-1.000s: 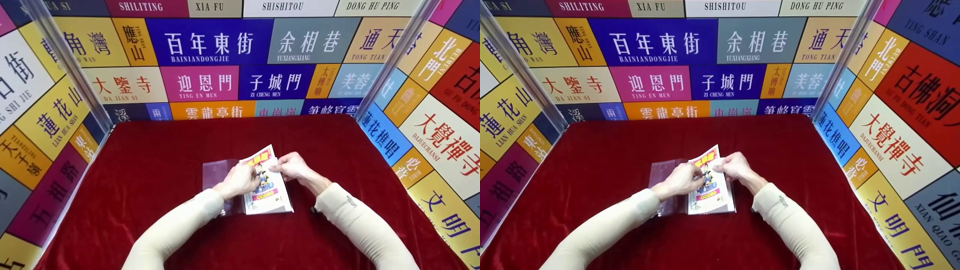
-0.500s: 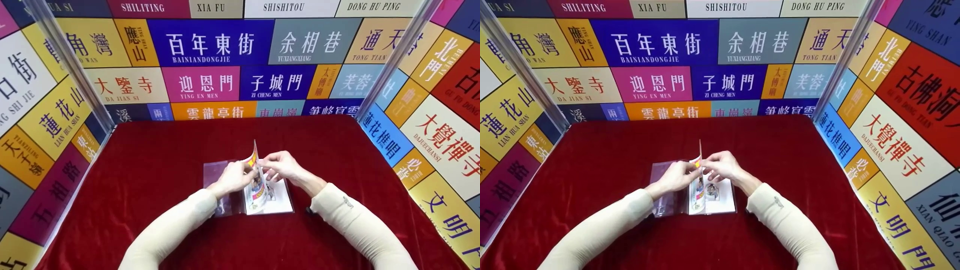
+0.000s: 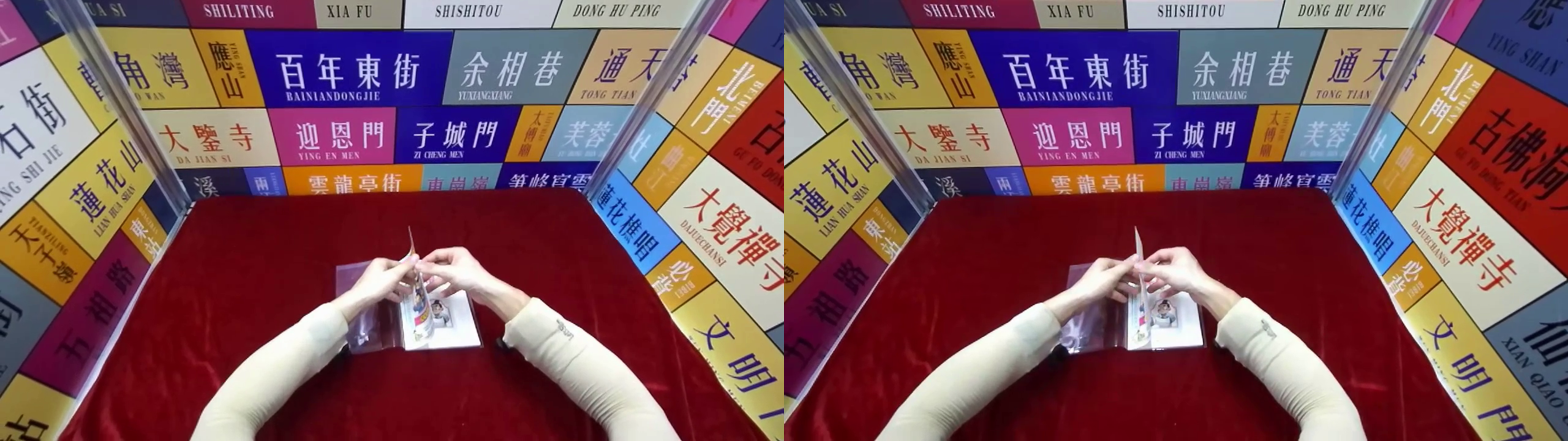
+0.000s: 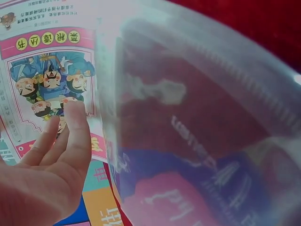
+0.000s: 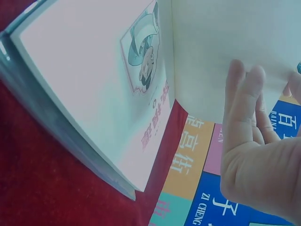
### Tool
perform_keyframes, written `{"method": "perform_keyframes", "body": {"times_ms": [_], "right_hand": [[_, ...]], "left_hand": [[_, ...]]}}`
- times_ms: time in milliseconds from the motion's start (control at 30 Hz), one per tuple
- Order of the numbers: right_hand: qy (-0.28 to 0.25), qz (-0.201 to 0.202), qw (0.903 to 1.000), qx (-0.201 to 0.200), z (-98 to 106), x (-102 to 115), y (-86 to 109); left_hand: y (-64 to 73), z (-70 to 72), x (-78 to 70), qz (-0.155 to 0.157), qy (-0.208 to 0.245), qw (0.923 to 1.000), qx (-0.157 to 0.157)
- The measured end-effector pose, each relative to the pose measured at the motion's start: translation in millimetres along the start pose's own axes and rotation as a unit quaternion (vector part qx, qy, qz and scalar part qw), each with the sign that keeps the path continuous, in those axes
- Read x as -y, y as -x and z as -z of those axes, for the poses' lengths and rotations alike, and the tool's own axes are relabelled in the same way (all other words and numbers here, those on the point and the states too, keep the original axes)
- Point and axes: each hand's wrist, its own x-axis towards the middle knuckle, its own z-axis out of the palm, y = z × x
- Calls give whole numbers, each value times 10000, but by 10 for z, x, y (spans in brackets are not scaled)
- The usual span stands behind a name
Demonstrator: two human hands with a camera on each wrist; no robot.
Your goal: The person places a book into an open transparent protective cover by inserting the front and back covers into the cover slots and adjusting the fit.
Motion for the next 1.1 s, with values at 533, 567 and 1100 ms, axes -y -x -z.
{"method": "perform_keyframes", "body": {"times_ms": [533, 567, 1100], "right_hand": [[1481, 1626, 9752, -248, -137, -40, -4], [1790, 1870, 9655, -293, -153, -50, -1], [4473, 2820, 8465, 613, -337, -173, 12]], "left_hand": [[-4, 109, -35, 100, 650, 9975, -244], [-2, 122, -40, 79, 641, 9975, -293], [109, 323, -6, -71, 211, 9996, -191]]}}
